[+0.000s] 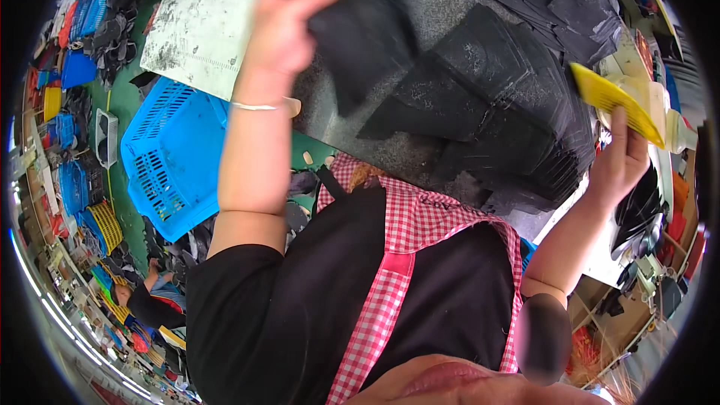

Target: The person uses a yellow brush to scrub the surface of stacked black rubber-like sheets on a workbench. They repeatedly pick up individual sheets, scrub them, and place them back into the pile. The person also stacks and organizes the sheets during the process.

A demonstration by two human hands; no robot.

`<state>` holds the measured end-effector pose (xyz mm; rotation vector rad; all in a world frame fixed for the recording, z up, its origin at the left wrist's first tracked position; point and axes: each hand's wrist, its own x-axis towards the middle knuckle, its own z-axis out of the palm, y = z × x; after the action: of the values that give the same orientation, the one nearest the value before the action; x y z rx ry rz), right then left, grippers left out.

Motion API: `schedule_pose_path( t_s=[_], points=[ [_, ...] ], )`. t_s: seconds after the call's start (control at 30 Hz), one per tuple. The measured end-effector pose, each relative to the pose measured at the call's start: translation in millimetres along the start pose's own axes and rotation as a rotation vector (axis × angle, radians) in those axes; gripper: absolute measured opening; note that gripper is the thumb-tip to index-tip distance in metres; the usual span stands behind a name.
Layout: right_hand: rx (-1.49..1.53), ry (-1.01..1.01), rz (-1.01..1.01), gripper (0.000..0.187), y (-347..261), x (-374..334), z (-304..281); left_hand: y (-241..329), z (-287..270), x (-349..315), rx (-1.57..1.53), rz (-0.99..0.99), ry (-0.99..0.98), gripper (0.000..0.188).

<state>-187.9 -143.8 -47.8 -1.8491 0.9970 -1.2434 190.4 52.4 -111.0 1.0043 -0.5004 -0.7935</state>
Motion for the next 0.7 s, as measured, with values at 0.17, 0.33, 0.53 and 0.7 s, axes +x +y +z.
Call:
schedule_pose_path(
  t_s=[0.17, 0.33, 0.53, 0.7],
  points=[
    [-0.115, 0.191, 0.024, 0.042, 44, 43, -56, 58, -190, 100, 0.076, 0.341, 0.596, 0.031],
    [-1.047, 0.368, -0.022, 0.055, 109, 76, -115, 55, -205, 120, 1.426, 0.185, 1.006, 0.118],
    [-1.103, 0.294, -0.008, 0.025, 141, 67, -114, -49, 57, 4, 0.941, -0.088, -0.28, 0.064],
    [-0.964, 0.227, 0.008, 0.026, 162, 81, -129, -67, 118, -15, 1.342, -0.002, -0.408, 0.098]
  ],
)
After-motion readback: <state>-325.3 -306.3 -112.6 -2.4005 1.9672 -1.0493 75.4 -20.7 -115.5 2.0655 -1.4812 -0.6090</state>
